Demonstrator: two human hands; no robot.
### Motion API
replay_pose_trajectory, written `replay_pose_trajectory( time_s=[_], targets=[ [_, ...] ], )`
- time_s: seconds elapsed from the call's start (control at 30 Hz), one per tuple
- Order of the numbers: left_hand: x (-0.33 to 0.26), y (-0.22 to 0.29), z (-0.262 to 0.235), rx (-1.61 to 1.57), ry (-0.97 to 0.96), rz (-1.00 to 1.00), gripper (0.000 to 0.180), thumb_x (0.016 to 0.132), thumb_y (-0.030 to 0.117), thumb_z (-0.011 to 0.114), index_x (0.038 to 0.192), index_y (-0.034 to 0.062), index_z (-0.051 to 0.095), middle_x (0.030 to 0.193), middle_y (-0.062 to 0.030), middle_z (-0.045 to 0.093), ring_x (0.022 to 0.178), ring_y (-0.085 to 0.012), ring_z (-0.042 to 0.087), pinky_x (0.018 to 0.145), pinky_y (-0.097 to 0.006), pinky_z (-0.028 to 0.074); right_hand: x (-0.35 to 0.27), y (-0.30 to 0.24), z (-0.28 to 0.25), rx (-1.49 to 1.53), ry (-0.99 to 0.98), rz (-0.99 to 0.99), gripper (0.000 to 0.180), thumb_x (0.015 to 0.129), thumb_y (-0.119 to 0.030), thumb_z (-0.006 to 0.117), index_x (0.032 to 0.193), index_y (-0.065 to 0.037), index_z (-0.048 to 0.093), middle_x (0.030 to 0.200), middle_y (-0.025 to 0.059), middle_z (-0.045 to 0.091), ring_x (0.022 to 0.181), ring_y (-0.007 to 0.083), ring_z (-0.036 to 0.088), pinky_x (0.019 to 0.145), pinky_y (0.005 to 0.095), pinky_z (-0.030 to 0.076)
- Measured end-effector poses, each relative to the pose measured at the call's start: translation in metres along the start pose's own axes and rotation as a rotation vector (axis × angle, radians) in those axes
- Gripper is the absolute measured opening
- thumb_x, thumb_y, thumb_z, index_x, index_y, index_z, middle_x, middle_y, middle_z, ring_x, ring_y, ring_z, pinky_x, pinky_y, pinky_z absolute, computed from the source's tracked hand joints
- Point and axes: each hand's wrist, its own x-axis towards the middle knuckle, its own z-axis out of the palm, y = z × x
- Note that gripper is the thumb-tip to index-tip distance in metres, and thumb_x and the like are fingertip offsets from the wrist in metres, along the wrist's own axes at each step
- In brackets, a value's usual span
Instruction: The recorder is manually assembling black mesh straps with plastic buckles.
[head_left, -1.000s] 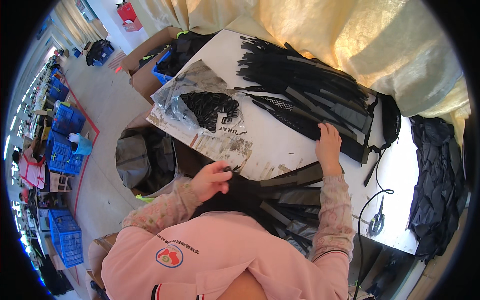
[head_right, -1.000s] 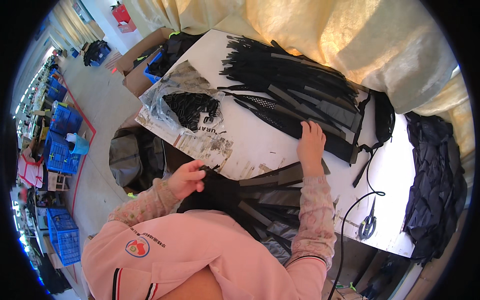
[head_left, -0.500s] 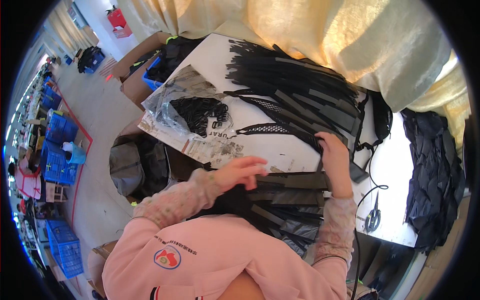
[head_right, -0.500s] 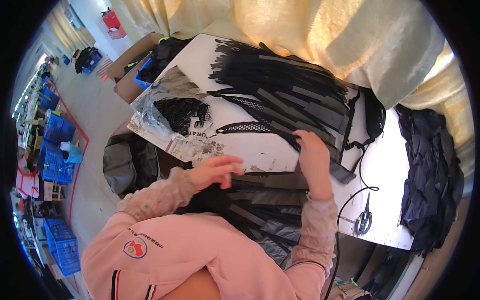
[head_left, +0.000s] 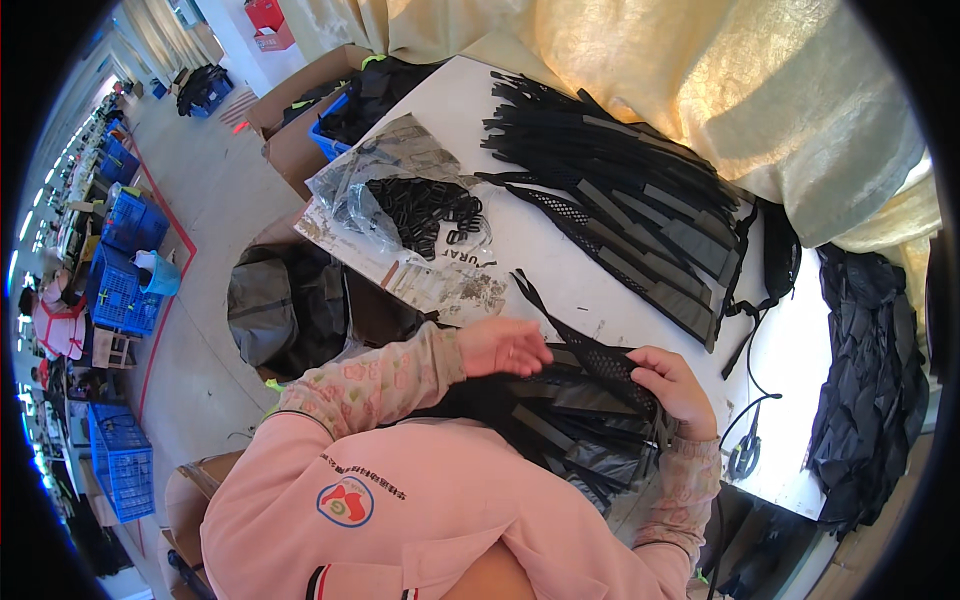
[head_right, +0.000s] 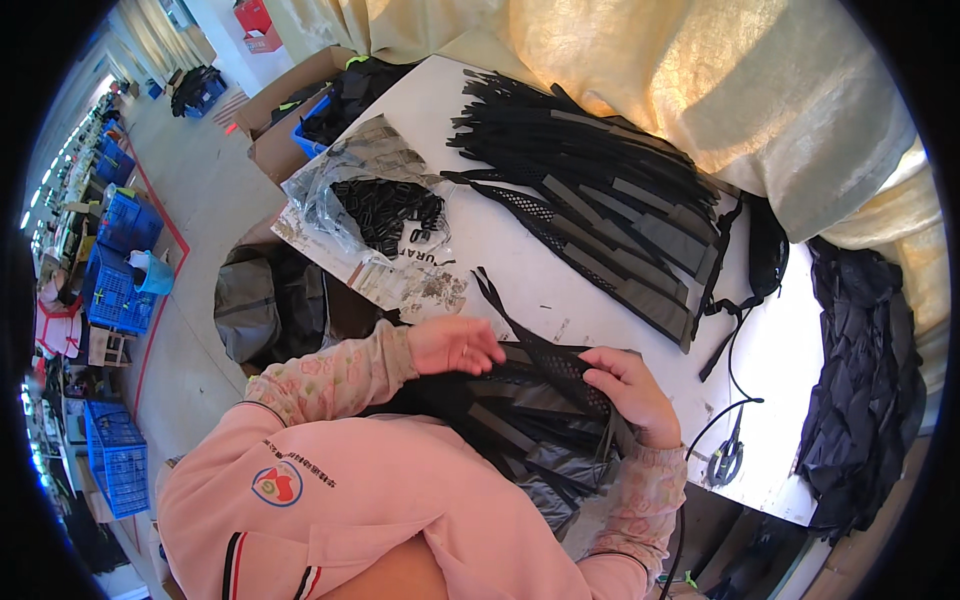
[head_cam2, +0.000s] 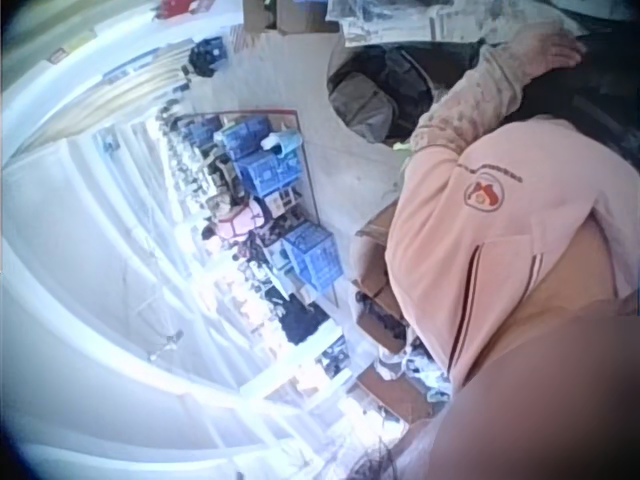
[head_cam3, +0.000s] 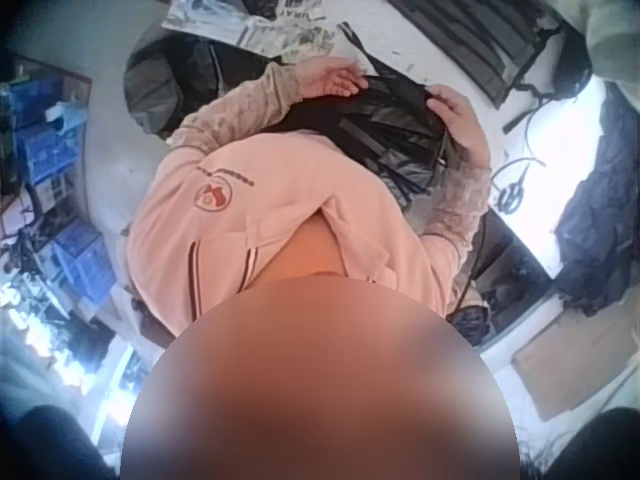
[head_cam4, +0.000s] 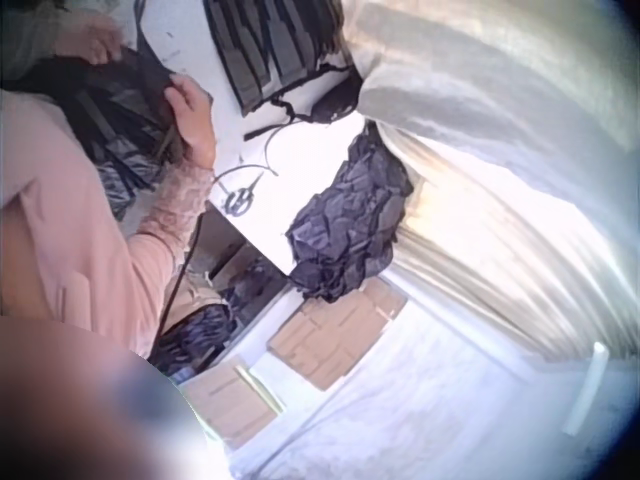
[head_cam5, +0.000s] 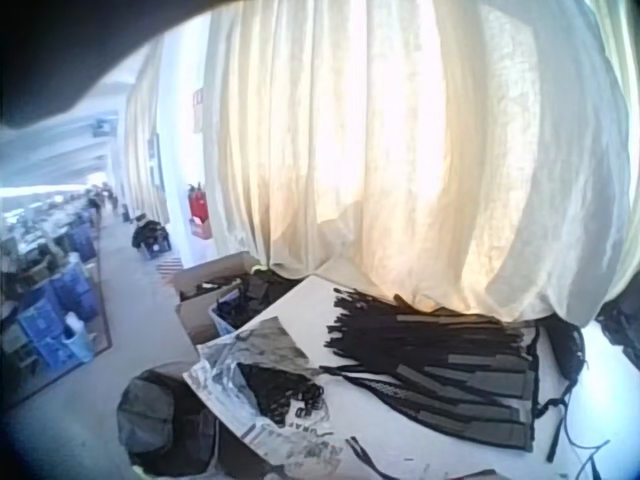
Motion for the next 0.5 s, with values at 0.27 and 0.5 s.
replay_pose_trajectory(
  time_s=[0.27, 0.5],
  targets=[
    [0.003, -0.001, 0.030, -0.384, -0.064, 0.434, 0.023, 0.094, 0.023, 0.055, 0.113, 0.0105, 0.056, 0.099, -0.0039, 0.062, 0.070, -0.0123, 0.058, 0.063, -0.026, 0.046, -0.007, -0.006, 0.005, 0.199, -0.101, 0.088, 0.014, 0.087, -0.006, 0.057, 0.097, 0.002, 0.061, 0.085, -0.0015, 0.062, 0.075, 0.0062, 0.054, 0.070, 0.0208, 0.045],
    [-0.026, 0.025, 0.023, 0.119, 0.450, 0.646, 0.011, 0.085, 0.008, 0.067, 0.093, 0.0056, 0.059, 0.081, -0.0037, 0.061, 0.066, -0.0122, 0.060, 0.061, -0.025, 0.049, 0.020, 0.035, 0.017, -1.055, 0.289, -0.211, 0.017, 0.079, -0.011, 0.067, 0.092, -0.001, 0.061, 0.082, 0.0132, 0.064, 0.076, 0.0272, 0.062, 0.069, 0.0344, 0.048]
  ],
)
